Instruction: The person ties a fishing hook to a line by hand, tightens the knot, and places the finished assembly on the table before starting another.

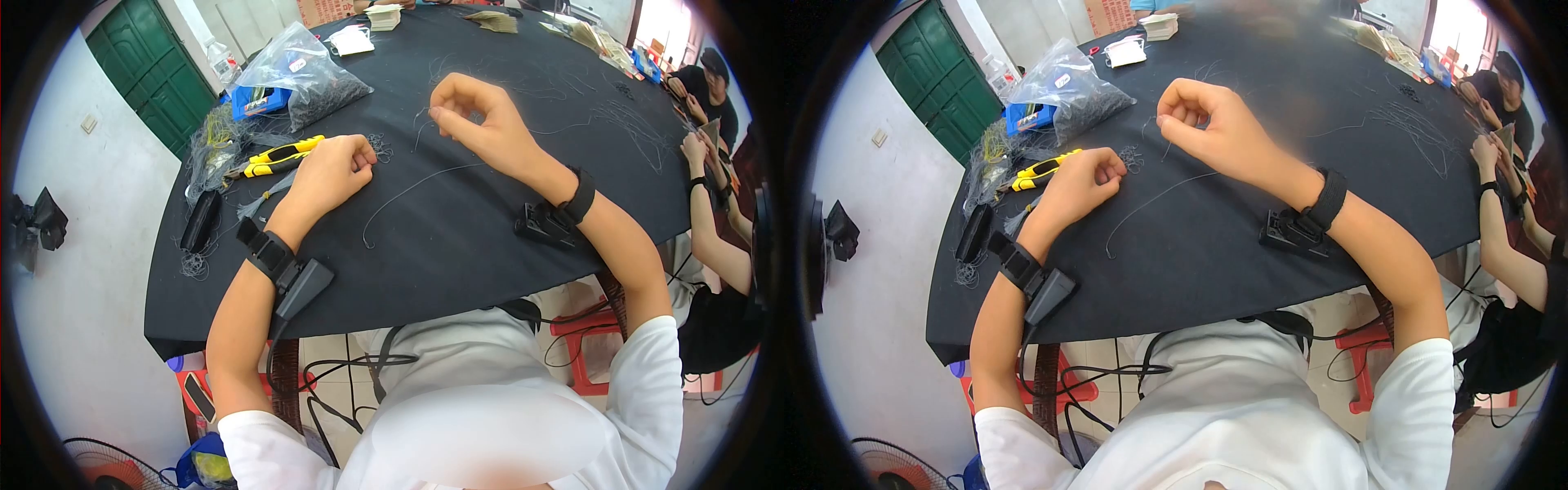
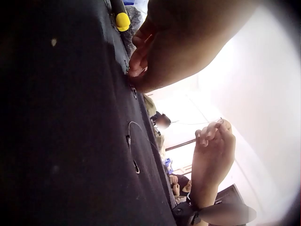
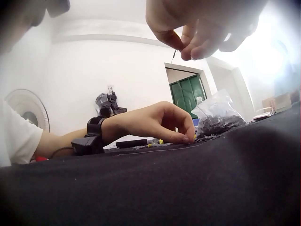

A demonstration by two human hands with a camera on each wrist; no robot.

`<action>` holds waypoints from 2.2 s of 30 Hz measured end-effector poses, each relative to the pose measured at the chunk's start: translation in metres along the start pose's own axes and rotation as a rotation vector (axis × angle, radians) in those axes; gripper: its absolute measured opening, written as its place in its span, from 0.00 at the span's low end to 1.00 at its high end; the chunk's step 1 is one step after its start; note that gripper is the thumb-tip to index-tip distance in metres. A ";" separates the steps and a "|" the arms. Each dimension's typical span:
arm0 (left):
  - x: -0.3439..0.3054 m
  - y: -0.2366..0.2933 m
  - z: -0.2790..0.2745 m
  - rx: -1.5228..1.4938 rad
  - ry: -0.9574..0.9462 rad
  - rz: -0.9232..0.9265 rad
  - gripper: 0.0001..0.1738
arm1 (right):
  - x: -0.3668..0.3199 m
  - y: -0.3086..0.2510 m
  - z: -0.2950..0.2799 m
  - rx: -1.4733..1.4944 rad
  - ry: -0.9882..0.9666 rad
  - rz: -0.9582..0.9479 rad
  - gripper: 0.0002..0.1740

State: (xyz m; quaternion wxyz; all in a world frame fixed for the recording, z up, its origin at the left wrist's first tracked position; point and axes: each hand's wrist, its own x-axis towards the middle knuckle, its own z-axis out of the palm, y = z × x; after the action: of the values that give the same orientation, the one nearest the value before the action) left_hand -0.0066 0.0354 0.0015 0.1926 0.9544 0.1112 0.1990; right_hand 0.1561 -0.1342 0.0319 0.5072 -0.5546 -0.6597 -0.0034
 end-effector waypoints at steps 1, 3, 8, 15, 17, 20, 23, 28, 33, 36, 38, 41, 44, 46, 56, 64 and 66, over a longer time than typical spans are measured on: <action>0.000 -0.001 0.000 0.002 0.007 -0.004 0.07 | 0.000 0.000 0.000 -0.005 0.001 0.001 0.06; 0.002 -0.005 0.002 0.005 0.021 -0.011 0.08 | 0.000 -0.001 0.000 0.006 -0.006 0.004 0.06; 0.003 -0.003 0.001 -0.138 0.086 -0.038 0.13 | -0.001 -0.002 0.001 0.012 -0.015 0.014 0.06; 0.000 0.021 -0.007 -0.738 0.047 -0.227 0.11 | -0.002 -0.002 0.002 0.041 -0.161 0.075 0.06; -0.002 0.020 -0.004 -0.987 -0.040 -0.327 0.12 | -0.003 -0.003 0.003 0.041 -0.187 0.088 0.06; -0.004 0.032 0.000 -1.209 -0.088 -0.403 0.12 | -0.001 -0.001 0.002 0.044 -0.225 0.112 0.06; -0.010 0.041 0.010 -1.304 -0.110 -0.413 0.12 | -0.005 -0.001 0.005 0.117 -0.307 0.158 0.06; -0.010 0.044 0.011 -1.420 -0.108 -0.416 0.14 | -0.003 -0.006 0.001 0.035 -0.329 0.072 0.04; -0.008 0.037 0.012 -1.552 -0.164 -0.432 0.16 | -0.002 -0.008 0.002 0.026 -0.248 -0.049 0.03; -0.009 0.035 0.013 -1.602 -0.211 -0.409 0.17 | -0.005 -0.009 0.004 0.057 -0.258 -0.059 0.02; -0.008 0.037 0.012 -1.616 -0.227 -0.399 0.17 | -0.004 -0.008 0.004 0.064 -0.265 -0.065 0.02; -0.009 0.040 0.012 -1.610 -0.219 -0.410 0.18 | -0.005 -0.007 0.004 0.049 -0.260 -0.085 0.03; -0.008 0.040 0.012 -1.596 -0.200 -0.409 0.18 | -0.004 -0.009 0.004 0.019 -0.246 -0.095 0.03; -0.009 0.041 0.010 -1.579 -0.189 -0.407 0.18 | -0.004 -0.010 0.003 0.010 -0.235 -0.099 0.03; -0.009 0.038 0.012 -1.550 -0.164 -0.390 0.15 | -0.004 -0.009 0.004 -0.020 -0.237 -0.116 0.03; -0.008 0.040 0.014 -1.574 -0.140 -0.360 0.13 | -0.005 -0.006 0.003 -0.025 -0.247 -0.094 0.03; -0.007 0.040 0.013 -1.572 -0.138 -0.372 0.13 | -0.004 -0.003 0.003 -0.028 -0.236 -0.099 0.03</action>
State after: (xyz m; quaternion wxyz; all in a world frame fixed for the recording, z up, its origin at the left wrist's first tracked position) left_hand -0.0021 -0.0066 0.0042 0.8432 0.5164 0.0834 0.1243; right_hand 0.1508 -0.1362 0.0297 0.4174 -0.5246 -0.7414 0.0278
